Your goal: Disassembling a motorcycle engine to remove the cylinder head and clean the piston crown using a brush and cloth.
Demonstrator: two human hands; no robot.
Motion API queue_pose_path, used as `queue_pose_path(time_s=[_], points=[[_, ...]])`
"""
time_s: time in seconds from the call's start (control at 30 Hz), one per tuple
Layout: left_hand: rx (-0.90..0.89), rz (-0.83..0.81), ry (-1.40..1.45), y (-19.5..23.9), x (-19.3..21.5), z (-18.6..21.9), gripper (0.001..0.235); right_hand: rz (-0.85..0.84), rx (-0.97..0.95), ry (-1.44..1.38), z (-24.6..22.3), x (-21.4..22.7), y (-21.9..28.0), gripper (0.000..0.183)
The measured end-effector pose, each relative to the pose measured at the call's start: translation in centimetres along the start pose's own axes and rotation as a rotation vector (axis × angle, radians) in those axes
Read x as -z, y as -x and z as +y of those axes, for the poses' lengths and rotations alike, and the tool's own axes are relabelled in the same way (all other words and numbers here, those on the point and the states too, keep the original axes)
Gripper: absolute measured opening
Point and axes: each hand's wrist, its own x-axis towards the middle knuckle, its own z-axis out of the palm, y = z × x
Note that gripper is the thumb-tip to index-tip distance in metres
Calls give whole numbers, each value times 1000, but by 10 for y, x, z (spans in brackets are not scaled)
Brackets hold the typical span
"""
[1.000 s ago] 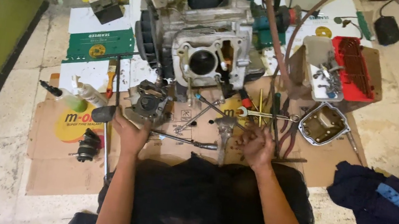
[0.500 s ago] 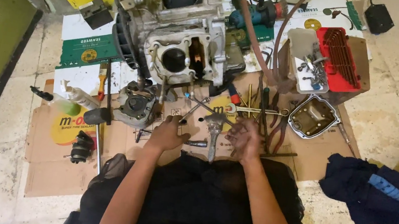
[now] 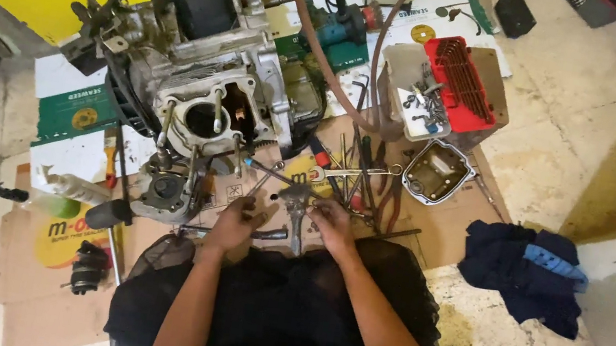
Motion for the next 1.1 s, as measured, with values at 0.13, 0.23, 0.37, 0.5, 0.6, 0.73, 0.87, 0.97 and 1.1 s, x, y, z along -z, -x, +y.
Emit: queue_pose_path(time_s=[0.13,0.23,0.37,0.5,0.6,0.73,0.87,0.97,1.1], points=[[-55,9,-18,19,12,5,64,45,57,10,-22,0,15,31],[-143,82,39,44,27,16,55,56,171,56,-21,10,12,29],[-264,178,290,65,44,12,49,329,288,238,-52,46,-6,33],[-220,266,398,55,45,-3,52,603,193,662,-135,130,7,32],[-206,261,406,60,44,9,51,644,-16,1177,-108,250,3,48],[-205,263,408,53,37,13,52,687,-304,1459,-119,278,59,77],[-216,250,407,52,36,10,51,610,-554,1368,-31,366,27,71],[-223,244,393,62,40,17,51,607,-560,1314,-10,380,20,54],[-177,220,456,66,40,17,51,691,-248,1209,-19,389,17,60]])
